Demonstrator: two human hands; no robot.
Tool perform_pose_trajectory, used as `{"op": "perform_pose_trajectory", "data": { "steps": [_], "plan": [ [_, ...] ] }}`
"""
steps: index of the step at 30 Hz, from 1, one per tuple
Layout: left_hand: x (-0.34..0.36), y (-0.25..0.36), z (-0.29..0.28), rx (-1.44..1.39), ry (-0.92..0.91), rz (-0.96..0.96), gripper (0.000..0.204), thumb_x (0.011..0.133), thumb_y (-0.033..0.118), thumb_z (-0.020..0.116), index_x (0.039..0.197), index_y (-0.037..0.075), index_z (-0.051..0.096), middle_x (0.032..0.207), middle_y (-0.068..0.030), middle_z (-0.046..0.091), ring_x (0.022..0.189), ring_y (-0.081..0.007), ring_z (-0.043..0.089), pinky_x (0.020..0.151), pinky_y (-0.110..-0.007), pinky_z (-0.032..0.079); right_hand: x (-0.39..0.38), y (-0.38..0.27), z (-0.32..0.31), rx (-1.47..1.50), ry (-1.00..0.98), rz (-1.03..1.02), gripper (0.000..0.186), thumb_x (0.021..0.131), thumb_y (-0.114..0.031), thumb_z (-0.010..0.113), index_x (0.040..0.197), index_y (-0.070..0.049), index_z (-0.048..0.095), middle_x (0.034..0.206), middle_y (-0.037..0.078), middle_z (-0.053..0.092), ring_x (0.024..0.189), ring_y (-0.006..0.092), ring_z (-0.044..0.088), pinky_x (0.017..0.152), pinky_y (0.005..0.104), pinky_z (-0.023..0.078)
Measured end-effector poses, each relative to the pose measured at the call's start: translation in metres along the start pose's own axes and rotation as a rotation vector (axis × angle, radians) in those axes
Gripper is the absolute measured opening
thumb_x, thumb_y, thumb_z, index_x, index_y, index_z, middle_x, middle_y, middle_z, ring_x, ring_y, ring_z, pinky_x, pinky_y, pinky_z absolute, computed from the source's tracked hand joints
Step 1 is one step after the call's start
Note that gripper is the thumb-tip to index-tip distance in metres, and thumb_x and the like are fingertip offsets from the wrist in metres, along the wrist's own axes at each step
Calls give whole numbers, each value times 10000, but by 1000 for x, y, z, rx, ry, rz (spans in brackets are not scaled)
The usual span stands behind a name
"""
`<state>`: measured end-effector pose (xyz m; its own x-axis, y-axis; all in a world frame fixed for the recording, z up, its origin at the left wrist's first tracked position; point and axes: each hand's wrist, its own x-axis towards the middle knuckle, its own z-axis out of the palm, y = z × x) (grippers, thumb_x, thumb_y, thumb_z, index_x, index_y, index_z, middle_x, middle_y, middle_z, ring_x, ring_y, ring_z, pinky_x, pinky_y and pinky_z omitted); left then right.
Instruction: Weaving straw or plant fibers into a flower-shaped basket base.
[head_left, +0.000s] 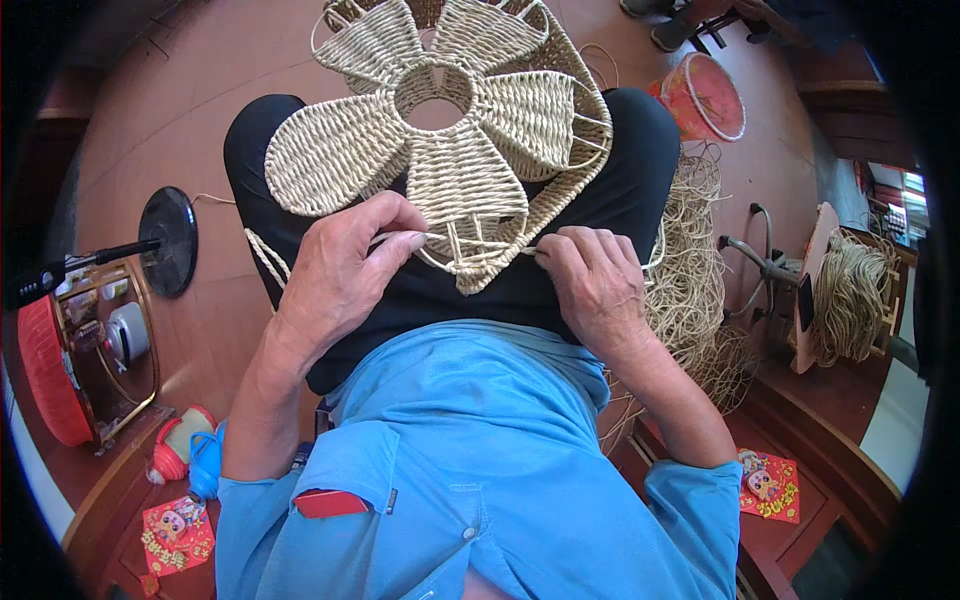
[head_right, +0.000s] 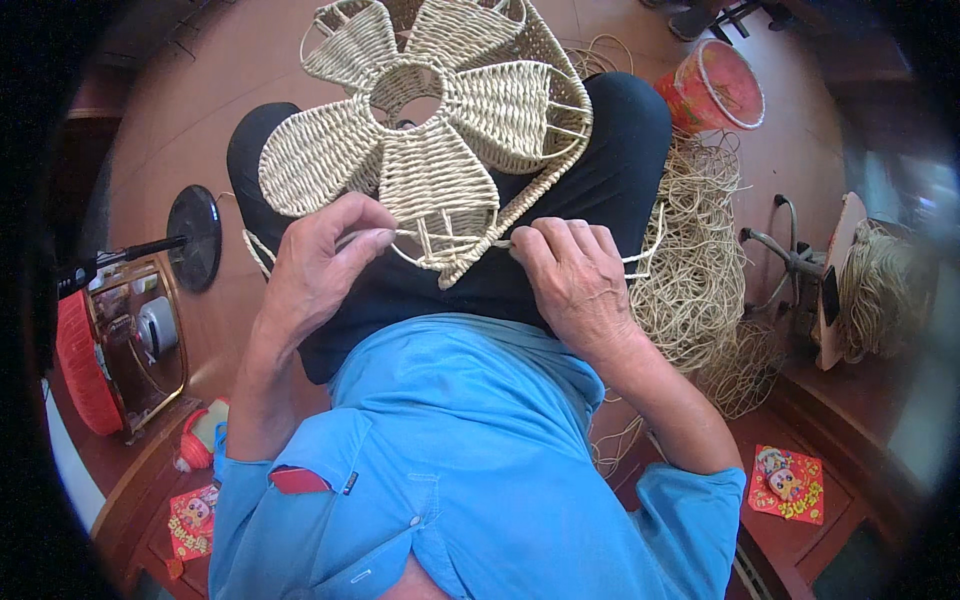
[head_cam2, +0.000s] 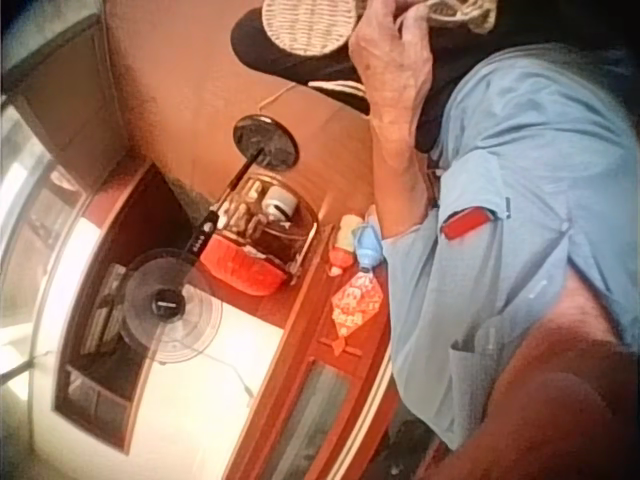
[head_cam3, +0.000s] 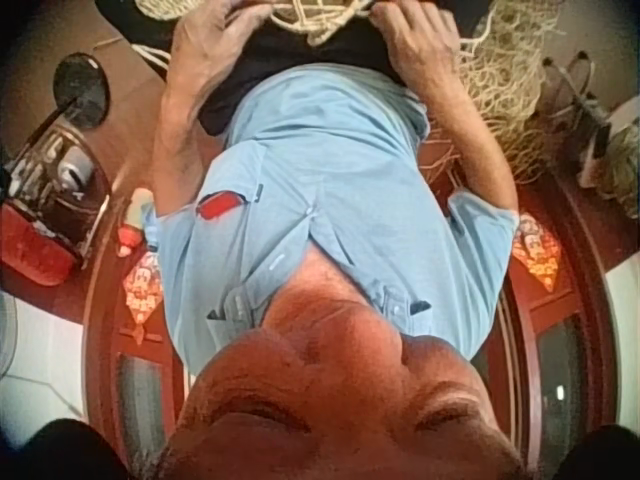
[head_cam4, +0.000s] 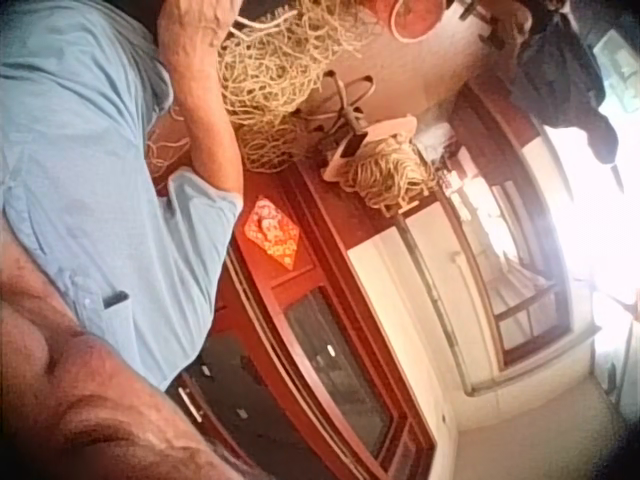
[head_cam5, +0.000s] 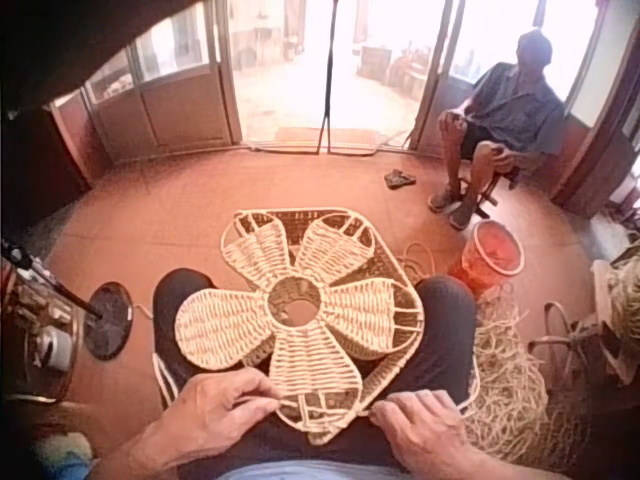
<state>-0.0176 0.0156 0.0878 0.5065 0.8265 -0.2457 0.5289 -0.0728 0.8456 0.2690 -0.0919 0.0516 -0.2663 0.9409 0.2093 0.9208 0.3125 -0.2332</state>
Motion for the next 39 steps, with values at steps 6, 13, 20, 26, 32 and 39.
{"op": "perform_pose_trajectory", "data": {
  "steps": [6, 13, 20, 26, 32, 39],
  "plan": [
    [3, 4, 0, -1, -13, -1, 171, 1018, 115, 698, 1133, -4, 742, 952, -60, 761, 909, -118, 704, 846, -303, 560, -2, 1, -2, 3, -49, -18, 134, 980, -162, 722, 1088, -122, 652, 990, 41, 625, 878, 227, 639, 785, 390, 501],
    [-5, 5, -6, -17, 11, -58, 187, 1022, 132, 709, 1156, 5, 742, 963, -62, 772, 911, -116, 712, 840, -298, 559, -29, 32, -20, -2, 52, 87, 143, 963, -87, 726, 1094, -127, 684, 872, 68, 676, 737, 260, 708, 638, 408, 561],
    [-10, 1, -22, 9, -36, -133, 186, 1008, 119, 724, 1158, 8, 738, 945, -56, 760, 882, -116, 699, 810, -308, 556, -130, 168, -71, -311, 116, 439, 93, 1108, -180, 657, 1156, -110, 696, 949, 160, 734, 827, 381, 749, 692, 475, 571],
    [-13, 2, -27, -22, -158, -52, 205, 1002, 117, 722, 1174, 6, 729, 955, -51, 748, 846, -109, 673, 781, -304, 545, -265, 320, -128, -634, -103, 866, 217, 1091, -235, 587, 1278, -162, 671, 1167, 61, 665, 942, 287, 762, 735, 435, 595],
    [-18, 0, -34, -66, -121, -200, 190, 998, 124, 714, 1143, 4, 745, 900, -16, 697, 809, -86, 625, 748, -284, 521, -116, 233, -80, -549, 74, 553, 371, 966, -182, 750, 1319, -87, 685, 1298, 159, 727, 1189, 403, 683, 992, 507, 541],
    [-27, -3, -48, -22, -30, -150, 123, 1032, 139, 686, 1040, 21, 718, 872, 28, 631, 800, -60, 557, 720, -261, 467, -8, 5, -30, -91, 96, 124, 270, 884, -188, 852, 1131, -147, 753, 1149, 36, 702, 1123, 284, 658, 1028, 468, 458]
  ]
}}
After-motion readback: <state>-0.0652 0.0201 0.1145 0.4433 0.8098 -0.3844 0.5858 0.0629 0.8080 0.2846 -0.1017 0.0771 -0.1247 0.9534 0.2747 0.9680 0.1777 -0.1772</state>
